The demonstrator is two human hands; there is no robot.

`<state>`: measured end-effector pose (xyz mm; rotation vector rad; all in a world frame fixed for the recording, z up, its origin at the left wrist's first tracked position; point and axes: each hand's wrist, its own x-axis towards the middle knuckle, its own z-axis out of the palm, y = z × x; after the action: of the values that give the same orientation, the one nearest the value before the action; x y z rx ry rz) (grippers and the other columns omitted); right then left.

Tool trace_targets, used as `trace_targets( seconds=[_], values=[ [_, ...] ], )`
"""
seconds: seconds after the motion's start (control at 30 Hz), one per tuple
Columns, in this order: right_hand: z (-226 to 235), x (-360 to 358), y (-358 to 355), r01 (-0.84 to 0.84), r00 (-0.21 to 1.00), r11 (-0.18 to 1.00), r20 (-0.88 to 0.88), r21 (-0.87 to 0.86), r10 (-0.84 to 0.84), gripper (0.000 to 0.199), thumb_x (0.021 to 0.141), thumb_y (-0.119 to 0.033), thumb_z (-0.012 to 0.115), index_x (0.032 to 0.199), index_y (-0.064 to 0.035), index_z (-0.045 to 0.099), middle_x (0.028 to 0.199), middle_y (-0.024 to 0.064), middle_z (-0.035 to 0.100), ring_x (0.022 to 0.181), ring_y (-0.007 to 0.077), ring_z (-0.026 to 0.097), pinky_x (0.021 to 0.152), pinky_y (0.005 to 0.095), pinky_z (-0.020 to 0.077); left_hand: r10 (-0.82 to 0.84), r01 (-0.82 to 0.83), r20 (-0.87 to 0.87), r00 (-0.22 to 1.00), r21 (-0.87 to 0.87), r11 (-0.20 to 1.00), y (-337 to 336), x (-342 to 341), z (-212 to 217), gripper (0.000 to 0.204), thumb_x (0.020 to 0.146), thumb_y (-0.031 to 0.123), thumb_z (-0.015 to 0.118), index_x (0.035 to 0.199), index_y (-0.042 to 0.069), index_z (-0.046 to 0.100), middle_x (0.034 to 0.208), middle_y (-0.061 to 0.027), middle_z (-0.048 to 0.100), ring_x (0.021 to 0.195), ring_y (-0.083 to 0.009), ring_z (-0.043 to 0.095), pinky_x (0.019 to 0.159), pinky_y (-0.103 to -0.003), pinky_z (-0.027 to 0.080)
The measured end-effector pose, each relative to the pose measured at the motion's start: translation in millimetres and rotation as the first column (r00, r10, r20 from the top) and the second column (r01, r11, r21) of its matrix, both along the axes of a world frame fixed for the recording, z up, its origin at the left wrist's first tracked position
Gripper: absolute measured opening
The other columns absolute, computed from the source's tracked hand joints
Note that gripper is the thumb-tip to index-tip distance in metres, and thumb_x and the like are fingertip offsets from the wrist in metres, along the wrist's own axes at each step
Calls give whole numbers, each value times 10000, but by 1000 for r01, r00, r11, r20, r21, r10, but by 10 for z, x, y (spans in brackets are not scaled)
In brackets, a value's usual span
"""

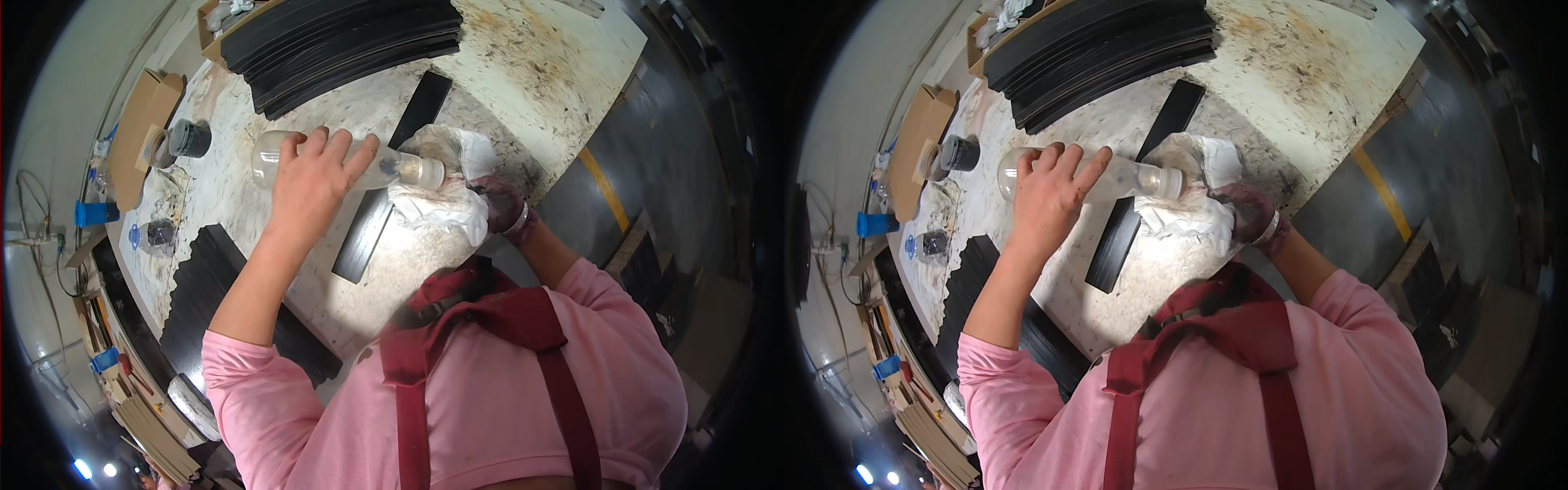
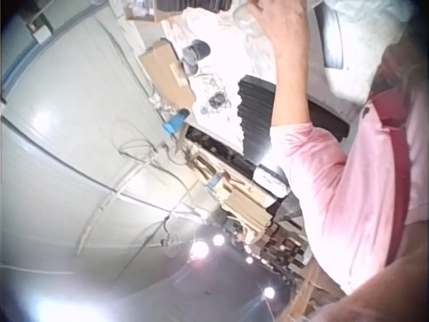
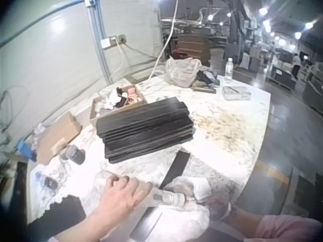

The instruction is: The person wipes long black wooden slats with a cloth dampened from a plastic bottle, handling them one at a time and returning them to a stack.

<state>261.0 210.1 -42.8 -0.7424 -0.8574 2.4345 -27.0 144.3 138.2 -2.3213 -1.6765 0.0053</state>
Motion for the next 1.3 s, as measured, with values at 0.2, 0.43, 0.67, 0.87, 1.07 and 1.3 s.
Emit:
trace_targets(
  seconds=[0.2,0.43,0.67,0.87,1.07,1.3],
  values=[
    [92,-112,58,-10,996,994,84,-111,20,373,802,-155,673,1114,30,587,1059,128,650,987,255,633,918,374,499,80,-80,135,988,-6,997,13,-257,-321,665,639,36,705,1256,218,541,1094,-40,559,1066,-246,532,917,-433,385],
    [340,-140,187,63,974,914,-173,-402,-143,398,816,-106,531,1184,43,549,1129,167,623,1069,278,599,1005,406,441,243,-415,689,683,92,905,119,-1189,-568,667,663,79,776,1272,73,504,1190,-127,573,1067,-296,576,927,-351,448],
    [593,477,805,256,883,906,-300,-336,-361,437,886,-173,514,1276,19,469,1249,222,545,1133,343,557,1017,517,421,322,-722,922,217,-71,688,5,-1800,-854,728,733,329,786,1269,-40,459,1242,-170,525,1159,-252,507,1000,-347,369],
    [1169,262,1267,219,974,938,1,270,-228,334,932,-140,540,1223,19,501,1095,142,638,986,214,647,850,369,560,435,-768,848,303,-54,639,-652,-1442,-1120,844,807,393,696,1385,-78,302,1323,-248,429,1207,-329,439,1012,-398,350],
    [1007,-1212,214,-758,652,-272,697,593,-298,411,800,-201,690,1176,-92,567,1035,111,638,943,211,632,796,317,529,595,-472,597,538,-372,799,-1306,362,-1044,639,690,230,775,1228,-3,522,1145,-159,535,1026,-328,516,866,-417,425],
    [954,-1310,1160,-834,443,134,795,535,-414,295,867,-294,593,1061,-75,632,884,119,655,797,210,654,684,356,553,602,-529,606,521,-325,784,-1301,415,-1124,574,725,210,744,1231,18,554,1107,-122,542,986,-302,520,830,-395,417]
  ],
)
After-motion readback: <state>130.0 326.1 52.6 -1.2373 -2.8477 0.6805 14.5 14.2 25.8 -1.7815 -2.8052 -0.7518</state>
